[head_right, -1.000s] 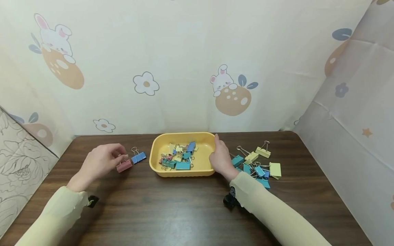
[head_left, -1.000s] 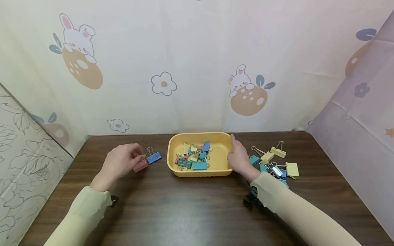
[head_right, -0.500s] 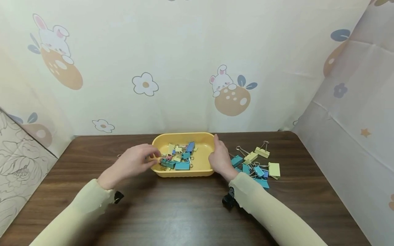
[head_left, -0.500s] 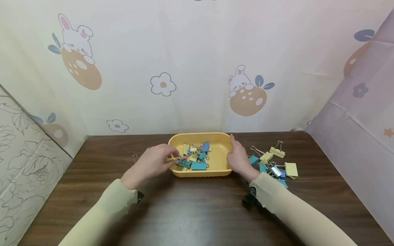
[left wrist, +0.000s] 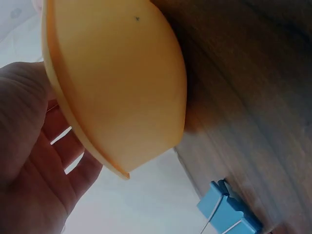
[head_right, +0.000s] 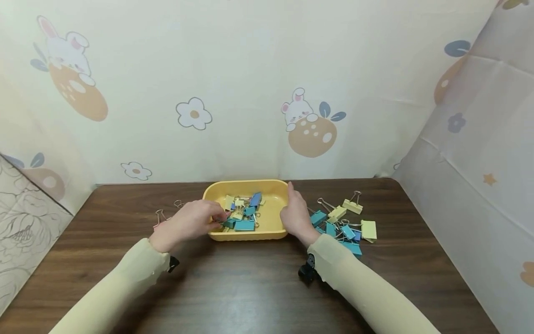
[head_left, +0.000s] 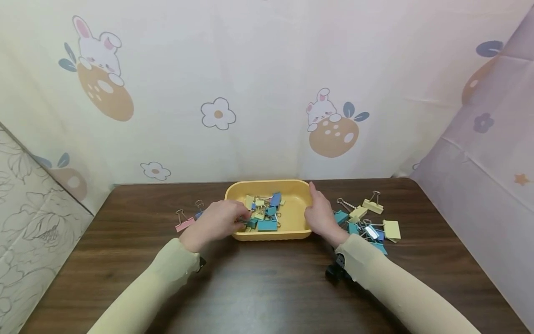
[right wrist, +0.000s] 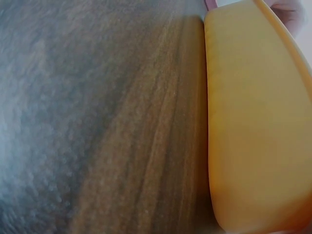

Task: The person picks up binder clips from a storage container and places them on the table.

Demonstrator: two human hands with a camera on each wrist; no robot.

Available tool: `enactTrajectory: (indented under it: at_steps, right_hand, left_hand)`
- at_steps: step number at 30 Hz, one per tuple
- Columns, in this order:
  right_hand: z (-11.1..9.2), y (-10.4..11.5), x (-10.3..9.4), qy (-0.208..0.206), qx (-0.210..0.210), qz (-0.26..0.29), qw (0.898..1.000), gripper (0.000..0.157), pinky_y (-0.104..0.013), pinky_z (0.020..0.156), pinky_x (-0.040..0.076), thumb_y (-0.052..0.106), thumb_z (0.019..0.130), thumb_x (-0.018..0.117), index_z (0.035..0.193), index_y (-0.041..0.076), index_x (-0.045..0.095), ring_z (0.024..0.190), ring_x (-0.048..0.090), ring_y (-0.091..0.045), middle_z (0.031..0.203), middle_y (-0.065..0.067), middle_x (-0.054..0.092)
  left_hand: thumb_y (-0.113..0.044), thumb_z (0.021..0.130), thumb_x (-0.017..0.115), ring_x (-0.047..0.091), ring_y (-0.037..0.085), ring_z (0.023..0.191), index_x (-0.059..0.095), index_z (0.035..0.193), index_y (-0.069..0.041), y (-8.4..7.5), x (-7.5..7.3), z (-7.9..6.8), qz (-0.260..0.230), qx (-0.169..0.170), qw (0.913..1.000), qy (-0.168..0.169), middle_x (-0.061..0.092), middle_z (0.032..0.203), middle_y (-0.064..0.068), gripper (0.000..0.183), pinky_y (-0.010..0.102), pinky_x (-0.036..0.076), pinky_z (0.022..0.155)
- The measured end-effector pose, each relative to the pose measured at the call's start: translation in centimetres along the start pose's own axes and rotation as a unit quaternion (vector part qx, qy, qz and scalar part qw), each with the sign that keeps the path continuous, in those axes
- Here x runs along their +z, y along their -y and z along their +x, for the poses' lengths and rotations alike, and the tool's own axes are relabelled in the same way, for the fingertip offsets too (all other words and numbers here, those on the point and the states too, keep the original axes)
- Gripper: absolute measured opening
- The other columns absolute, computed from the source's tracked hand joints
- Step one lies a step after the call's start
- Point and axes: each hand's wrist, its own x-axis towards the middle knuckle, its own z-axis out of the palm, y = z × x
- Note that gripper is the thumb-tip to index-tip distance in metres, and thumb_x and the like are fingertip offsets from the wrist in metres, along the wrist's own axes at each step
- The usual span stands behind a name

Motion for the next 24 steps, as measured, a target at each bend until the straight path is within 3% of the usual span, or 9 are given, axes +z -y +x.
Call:
enactTrajectory:
  at_steps: [7,11,14,20,24]
  right_hand:
    - [0.0,0.0,-0.1,0.0,-0.003,-0.001,1.0,0.078,-0.053,0.112,0.029,-0.011,0.087,0.039,0.158,0.0,0.01,0.136,0.037,-0.037,0.155,-0.028,0.027]
    - [-0.1,0.0,-0.1,0.001,-0.003,0.0,1.0,0.078,-0.053,0.112,0.029,-0.01,0.087,0.039,0.158,0.0,0.01,0.137,0.035,-0.037,0.155,-0.028,0.026]
    - [-0.1,0.1,0.0,0.0,-0.004,0.001,1.0,0.077,-0.052,0.112,0.029,-0.01,0.087,0.038,0.158,0.0,0.01,0.138,0.034,-0.037,0.155,-0.028,0.027]
    - [-0.2,0.0,-0.1,-0.001,-0.001,-0.001,1.0,0.077,-0.053,0.113,0.028,-0.01,0.087,0.038,0.158,0.0,0.01,0.138,0.035,-0.037,0.155,-0.028,0.027]
    - [-0.2,0.1,-0.1,-0.002,-0.001,-0.002,1.0,0.077,-0.052,0.113,0.028,-0.01,0.087,0.039,0.158,0.001,0.011,0.139,0.034,-0.037,0.155,-0.028,0.027]
  left_hand:
    - [-0.012,0.086,0.076,0.047,0.01,0.064,0.066,0.076,-0.021,0.0,0.3,0.0,0.016,0.004,0.9993,-0.032,0.054,0.072,-0.013,0.016,0.027,0.042,0.058]
    - [-0.014,0.086,0.078,0.057,0.008,0.072,0.077,0.086,-0.018,0.0,0.5,-0.2,0.008,0.008,0.9979,-0.063,0.067,0.081,-0.011,0.004,0.029,0.051,0.065]
    - [-0.014,0.084,0.081,0.064,0.01,0.08,0.08,0.093,-0.016,-0.1,0.4,-0.2,-0.006,0.004,0.996,-0.089,0.073,0.089,-0.008,0.01,0.034,0.055,0.073]
    - [-0.011,0.08,0.084,0.066,0.01,0.079,0.081,0.089,-0.015,-0.2,-0.2,-0.2,-0.048,0.001,0.9883,-0.145,0.073,0.085,-0.008,0.01,0.033,0.055,0.074]
    - [-0.006,0.079,0.083,0.066,0.011,0.079,0.08,0.086,-0.014,-0.5,-1.0,-0.5,-0.051,-0.005,0.982,-0.182,0.073,0.084,-0.006,0.011,0.032,0.055,0.074]
